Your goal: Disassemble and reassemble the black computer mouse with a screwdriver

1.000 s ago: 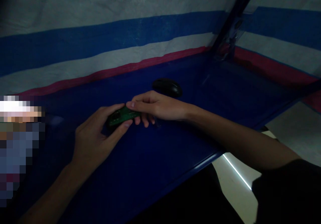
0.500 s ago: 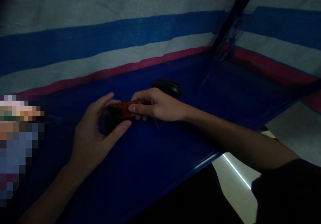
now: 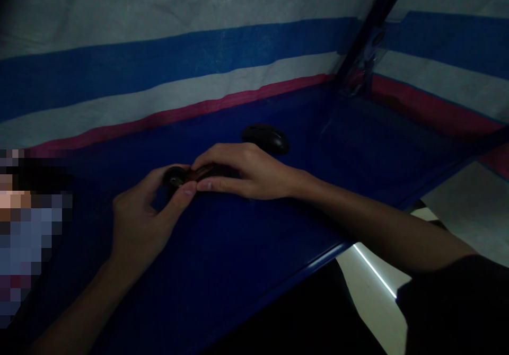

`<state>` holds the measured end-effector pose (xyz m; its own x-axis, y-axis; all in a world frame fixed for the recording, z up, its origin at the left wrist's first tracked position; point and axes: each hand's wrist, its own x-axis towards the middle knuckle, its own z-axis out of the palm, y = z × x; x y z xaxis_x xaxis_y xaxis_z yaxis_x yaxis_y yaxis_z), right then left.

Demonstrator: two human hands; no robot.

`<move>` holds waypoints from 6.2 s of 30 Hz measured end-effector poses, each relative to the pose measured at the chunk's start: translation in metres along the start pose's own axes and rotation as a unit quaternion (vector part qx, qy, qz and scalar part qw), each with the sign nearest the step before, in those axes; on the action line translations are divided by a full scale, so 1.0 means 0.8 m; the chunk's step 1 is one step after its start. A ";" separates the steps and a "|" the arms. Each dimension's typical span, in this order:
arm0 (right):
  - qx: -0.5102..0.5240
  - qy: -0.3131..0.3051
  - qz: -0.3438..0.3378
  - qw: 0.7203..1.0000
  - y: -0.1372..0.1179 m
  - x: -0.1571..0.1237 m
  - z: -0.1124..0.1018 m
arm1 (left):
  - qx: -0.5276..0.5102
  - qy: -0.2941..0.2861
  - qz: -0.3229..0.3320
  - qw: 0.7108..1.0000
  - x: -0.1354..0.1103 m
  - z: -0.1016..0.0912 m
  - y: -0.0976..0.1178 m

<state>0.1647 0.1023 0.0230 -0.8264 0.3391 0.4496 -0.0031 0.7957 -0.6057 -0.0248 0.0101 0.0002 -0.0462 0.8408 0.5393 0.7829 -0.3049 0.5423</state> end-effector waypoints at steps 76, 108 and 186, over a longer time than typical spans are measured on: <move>-0.259 0.034 -0.124 0.957 0.010 -0.007 -0.003 | -0.024 -0.012 0.006 1.000 -0.001 0.001 0.004; -0.253 0.019 -0.138 0.957 0.001 -0.006 0.000 | -0.146 -0.011 -0.035 0.989 -0.003 0.001 0.002; 0.062 -0.085 0.090 0.990 -0.007 0.002 -0.006 | -0.037 -0.024 0.024 0.999 -0.002 0.005 0.004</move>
<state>0.1663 0.1009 0.0306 -0.9028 0.3723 0.2155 0.0929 0.6580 -0.7473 -0.0200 0.0096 -0.0017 0.0208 0.8440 0.5359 0.7351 -0.3762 0.5639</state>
